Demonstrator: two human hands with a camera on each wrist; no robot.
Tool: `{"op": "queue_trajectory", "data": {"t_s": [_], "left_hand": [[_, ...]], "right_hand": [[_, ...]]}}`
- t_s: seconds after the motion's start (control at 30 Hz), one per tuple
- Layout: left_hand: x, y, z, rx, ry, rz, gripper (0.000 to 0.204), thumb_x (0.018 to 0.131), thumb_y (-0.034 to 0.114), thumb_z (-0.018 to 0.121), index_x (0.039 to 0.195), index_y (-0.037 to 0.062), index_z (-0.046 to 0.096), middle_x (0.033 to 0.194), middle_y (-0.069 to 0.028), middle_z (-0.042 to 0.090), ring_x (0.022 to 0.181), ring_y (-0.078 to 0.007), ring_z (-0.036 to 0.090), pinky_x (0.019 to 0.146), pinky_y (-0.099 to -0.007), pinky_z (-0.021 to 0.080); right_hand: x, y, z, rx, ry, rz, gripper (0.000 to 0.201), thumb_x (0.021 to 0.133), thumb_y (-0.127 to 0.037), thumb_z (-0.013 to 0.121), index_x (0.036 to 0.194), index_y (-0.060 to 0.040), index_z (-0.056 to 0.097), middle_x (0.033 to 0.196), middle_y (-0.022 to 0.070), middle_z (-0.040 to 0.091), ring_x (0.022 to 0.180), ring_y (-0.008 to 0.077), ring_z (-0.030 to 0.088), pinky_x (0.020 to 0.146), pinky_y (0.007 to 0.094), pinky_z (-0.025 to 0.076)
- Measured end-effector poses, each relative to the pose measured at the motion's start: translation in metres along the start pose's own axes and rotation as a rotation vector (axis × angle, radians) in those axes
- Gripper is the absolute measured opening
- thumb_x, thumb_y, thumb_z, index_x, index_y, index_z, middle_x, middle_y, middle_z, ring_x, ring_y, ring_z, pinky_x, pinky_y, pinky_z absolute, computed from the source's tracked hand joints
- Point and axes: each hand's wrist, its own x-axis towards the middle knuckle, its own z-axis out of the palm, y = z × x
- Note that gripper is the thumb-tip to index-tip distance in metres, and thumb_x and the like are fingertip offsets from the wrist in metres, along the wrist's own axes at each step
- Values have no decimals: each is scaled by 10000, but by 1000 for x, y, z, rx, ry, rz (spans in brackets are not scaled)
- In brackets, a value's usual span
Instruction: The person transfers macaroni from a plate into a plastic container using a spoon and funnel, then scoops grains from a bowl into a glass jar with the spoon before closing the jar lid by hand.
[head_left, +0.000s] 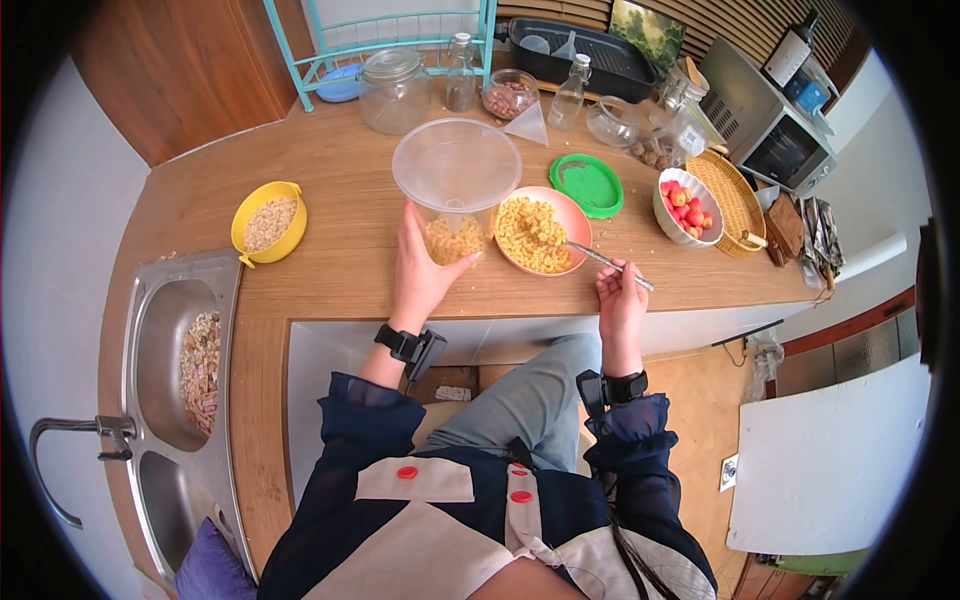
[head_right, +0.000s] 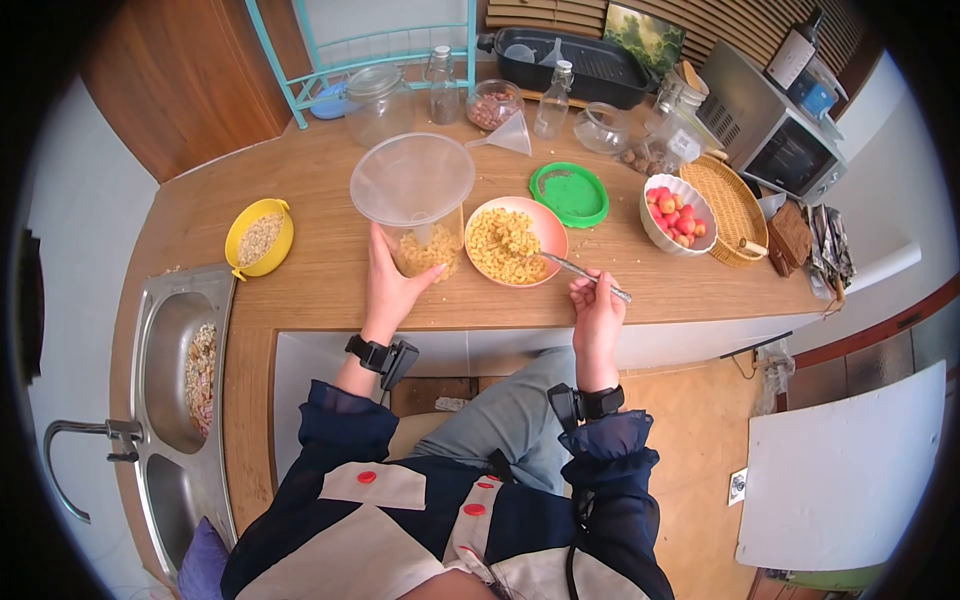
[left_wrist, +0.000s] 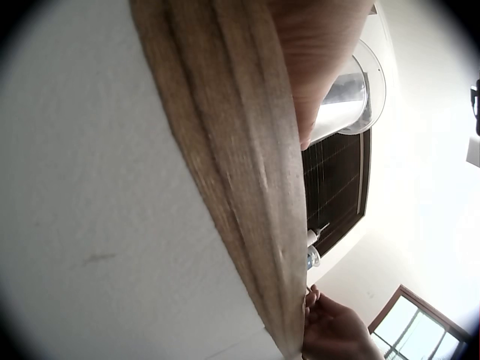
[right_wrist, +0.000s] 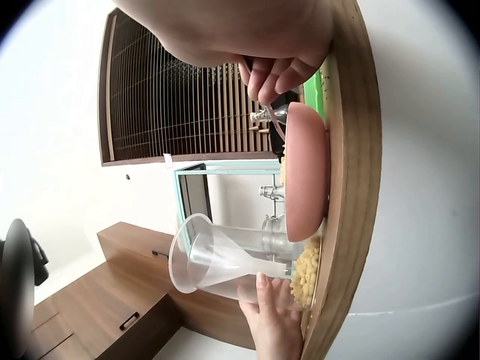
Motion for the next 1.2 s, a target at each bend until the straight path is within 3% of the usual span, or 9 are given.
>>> {"op": "queue_trajectory", "data": {"t_s": [0.4,1.2], "left_hand": [[0,-1,0,12,12,18,1038,602,225,795,1358,7,117,1305,-249,293,1194,-367,351,959,-412,351],[-1,-3,1,21,17,27,1051,592,236,801,1356,-5,120,1292,-253,311,1179,-373,366,951,-414,354]], "right_hand": [[1,1,-3,58,4,-23,252,938,-231,421,959,-4,529,780,57,565,731,129,551,703,261,474],[5,-8,-6,5,23,-31,250,933,-245,433,959,-17,532,771,44,572,721,123,555,688,263,477]]}}
